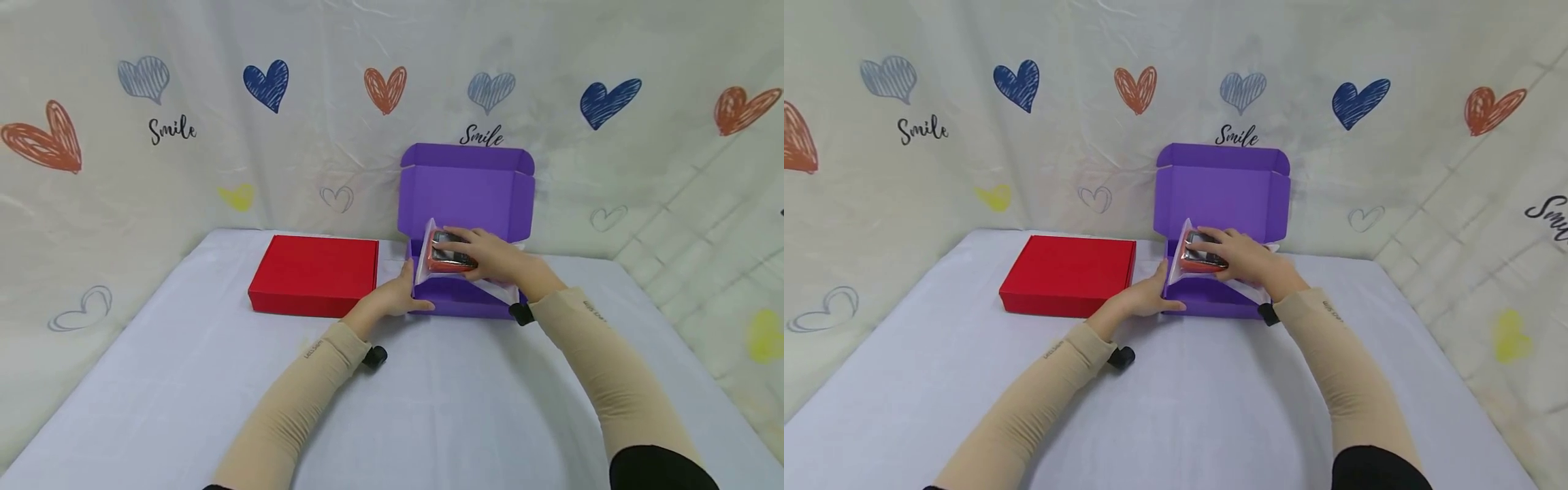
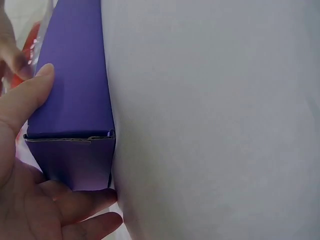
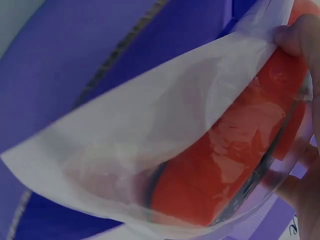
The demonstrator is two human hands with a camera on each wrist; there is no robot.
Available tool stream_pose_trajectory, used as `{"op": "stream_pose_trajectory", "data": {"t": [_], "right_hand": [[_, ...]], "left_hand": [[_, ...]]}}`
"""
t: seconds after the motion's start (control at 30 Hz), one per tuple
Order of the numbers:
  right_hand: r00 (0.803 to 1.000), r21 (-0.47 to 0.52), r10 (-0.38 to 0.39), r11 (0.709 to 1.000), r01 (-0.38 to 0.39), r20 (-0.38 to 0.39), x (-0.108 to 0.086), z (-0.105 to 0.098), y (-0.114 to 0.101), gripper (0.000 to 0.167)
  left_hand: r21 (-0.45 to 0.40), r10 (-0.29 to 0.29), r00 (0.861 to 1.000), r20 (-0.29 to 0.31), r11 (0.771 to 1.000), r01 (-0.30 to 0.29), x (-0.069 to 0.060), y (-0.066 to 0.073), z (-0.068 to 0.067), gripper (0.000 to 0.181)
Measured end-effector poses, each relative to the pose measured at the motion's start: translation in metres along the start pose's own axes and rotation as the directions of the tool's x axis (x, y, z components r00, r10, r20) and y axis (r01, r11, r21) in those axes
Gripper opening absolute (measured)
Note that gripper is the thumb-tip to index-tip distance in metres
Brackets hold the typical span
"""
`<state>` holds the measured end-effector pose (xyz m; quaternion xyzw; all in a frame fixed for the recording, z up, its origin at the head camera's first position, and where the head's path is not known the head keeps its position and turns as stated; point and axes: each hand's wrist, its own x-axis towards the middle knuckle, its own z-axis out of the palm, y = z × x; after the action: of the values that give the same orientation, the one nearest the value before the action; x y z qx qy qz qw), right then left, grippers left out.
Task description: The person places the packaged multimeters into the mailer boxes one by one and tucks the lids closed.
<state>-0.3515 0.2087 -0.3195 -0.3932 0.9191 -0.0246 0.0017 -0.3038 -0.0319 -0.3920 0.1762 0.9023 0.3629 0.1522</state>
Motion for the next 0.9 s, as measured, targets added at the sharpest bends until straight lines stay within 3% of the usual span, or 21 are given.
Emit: {"op": "stream_pose_trajectory", "data": {"t": [0.23, 0.53, 0.73, 0.9], "right_hand": [[0.999, -0.016, -0.032, 0.999, 0.033, 0.039, 0.002, 0.012, 0.000, 0.077], [0.988, -0.075, -0.131, 0.988, 0.137, 0.078, 0.011, 0.022, 0.000, 0.075], [0.985, -0.062, -0.145, 0.987, 0.152, 0.093, 0.017, 0.022, 0.000, 0.074], [0.984, 0.006, -0.117, 0.993, 0.117, 0.135, 0.018, 0.027, 0.002, 0.076]], "left_hand": [[0.002, 0.003, 1.000, -0.003, 1.000, -0.003, 0.002, -0.002, 0.002, 0.119], [0.012, 0.028, 1.000, 0.000, 1.000, -0.028, 0.003, -0.003, 0.002, 0.117], [0.016, 0.013, 1.000, -0.003, 1.000, -0.013, 0.003, -0.003, 0.002, 0.118], [0.028, 0.001, 1.000, -0.002, 1.000, -0.001, 0.004, -0.003, 0.003, 0.117]]}}
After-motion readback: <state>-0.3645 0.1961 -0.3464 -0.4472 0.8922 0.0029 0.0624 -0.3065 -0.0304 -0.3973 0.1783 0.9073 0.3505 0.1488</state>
